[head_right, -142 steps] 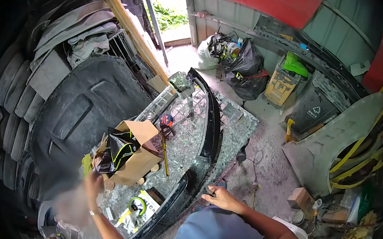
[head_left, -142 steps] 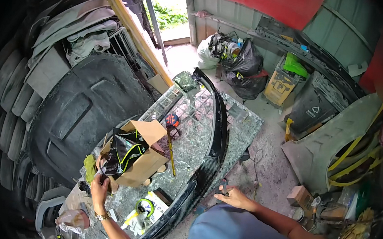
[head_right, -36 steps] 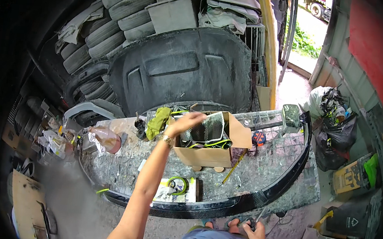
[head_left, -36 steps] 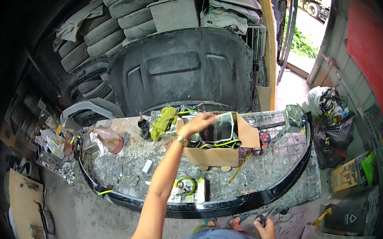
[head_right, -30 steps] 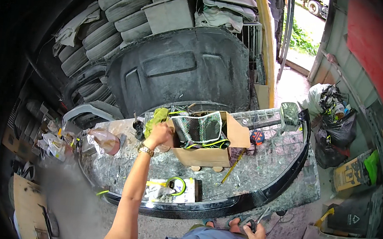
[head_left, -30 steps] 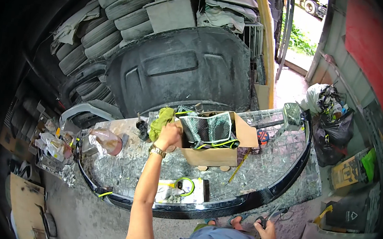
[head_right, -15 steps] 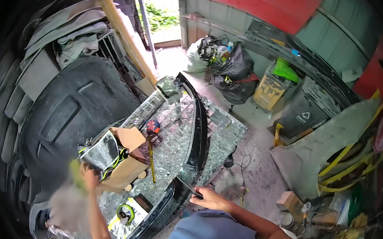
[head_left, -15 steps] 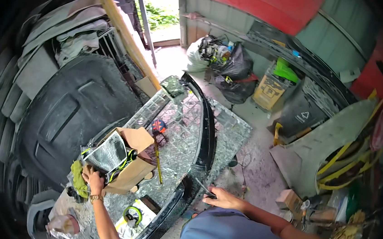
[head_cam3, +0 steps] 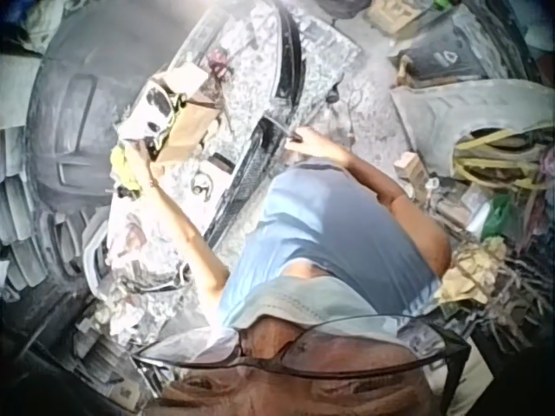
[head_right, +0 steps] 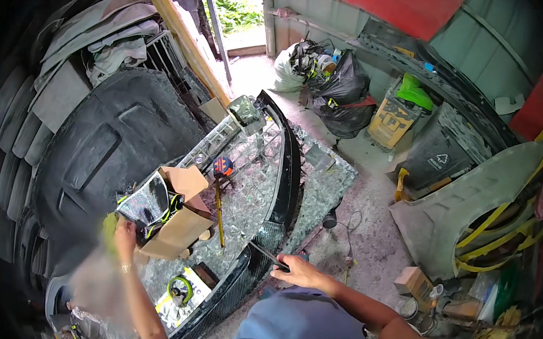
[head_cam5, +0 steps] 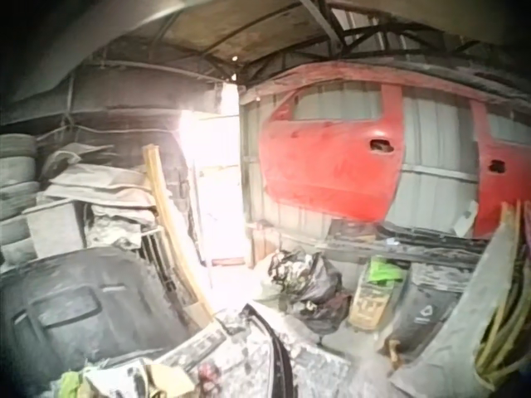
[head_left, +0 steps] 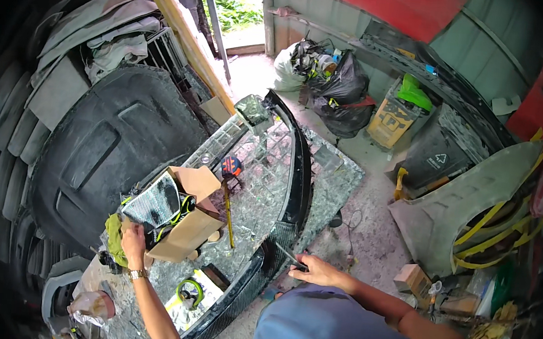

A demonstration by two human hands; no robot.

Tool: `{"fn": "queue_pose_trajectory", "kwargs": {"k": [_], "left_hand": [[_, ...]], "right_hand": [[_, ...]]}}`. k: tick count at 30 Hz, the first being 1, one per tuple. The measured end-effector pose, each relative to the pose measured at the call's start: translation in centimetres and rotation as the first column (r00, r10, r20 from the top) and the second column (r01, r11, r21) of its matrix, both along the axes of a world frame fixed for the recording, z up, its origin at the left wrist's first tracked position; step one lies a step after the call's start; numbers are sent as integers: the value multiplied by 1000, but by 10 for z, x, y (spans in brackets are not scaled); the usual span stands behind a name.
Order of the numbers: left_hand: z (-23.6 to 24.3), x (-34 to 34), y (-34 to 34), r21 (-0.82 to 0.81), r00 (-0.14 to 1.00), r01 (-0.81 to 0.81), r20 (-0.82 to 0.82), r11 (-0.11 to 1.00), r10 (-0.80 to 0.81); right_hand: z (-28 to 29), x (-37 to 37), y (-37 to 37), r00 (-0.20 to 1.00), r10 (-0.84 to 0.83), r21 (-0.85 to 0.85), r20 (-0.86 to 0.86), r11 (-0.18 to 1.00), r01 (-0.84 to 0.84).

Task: The person cuts carbon fiber fabric with scissors, fits the piece onto an automotive component by hand, and applies heat to the part using a heat gun.

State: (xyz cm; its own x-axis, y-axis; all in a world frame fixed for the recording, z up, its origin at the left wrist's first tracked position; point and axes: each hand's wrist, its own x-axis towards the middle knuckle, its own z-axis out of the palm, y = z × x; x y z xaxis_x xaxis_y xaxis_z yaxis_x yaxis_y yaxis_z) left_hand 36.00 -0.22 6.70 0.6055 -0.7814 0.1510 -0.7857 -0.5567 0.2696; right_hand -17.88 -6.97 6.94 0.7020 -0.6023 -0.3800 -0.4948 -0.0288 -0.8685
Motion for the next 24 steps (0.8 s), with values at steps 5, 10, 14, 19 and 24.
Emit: {"fn": "queue_pose_trajectory", "kwargs": {"k": [5,10,14,19,24], "left_hand": [[0,-28,19,-92,864,263,-420,960,-277],[-14,-9,-7,-115,753,333,-564,936,-337],[4,35,13,-163,822,167,-522,973,-228],[63,40,-6,-252,804,49,-564,967,-188],[45,49,-1,-157,792,31,-598,987,-120]], "right_hand": [[-8,2,11,979,-92,161,183,985,62],[9,-5,21,986,-168,11,-18,986,168],[-10,-9,29,982,-187,70,4,980,186],[8,-3,20,982,-179,65,-64,981,183],[4,1,20,982,-187,66,3,980,186]]}}
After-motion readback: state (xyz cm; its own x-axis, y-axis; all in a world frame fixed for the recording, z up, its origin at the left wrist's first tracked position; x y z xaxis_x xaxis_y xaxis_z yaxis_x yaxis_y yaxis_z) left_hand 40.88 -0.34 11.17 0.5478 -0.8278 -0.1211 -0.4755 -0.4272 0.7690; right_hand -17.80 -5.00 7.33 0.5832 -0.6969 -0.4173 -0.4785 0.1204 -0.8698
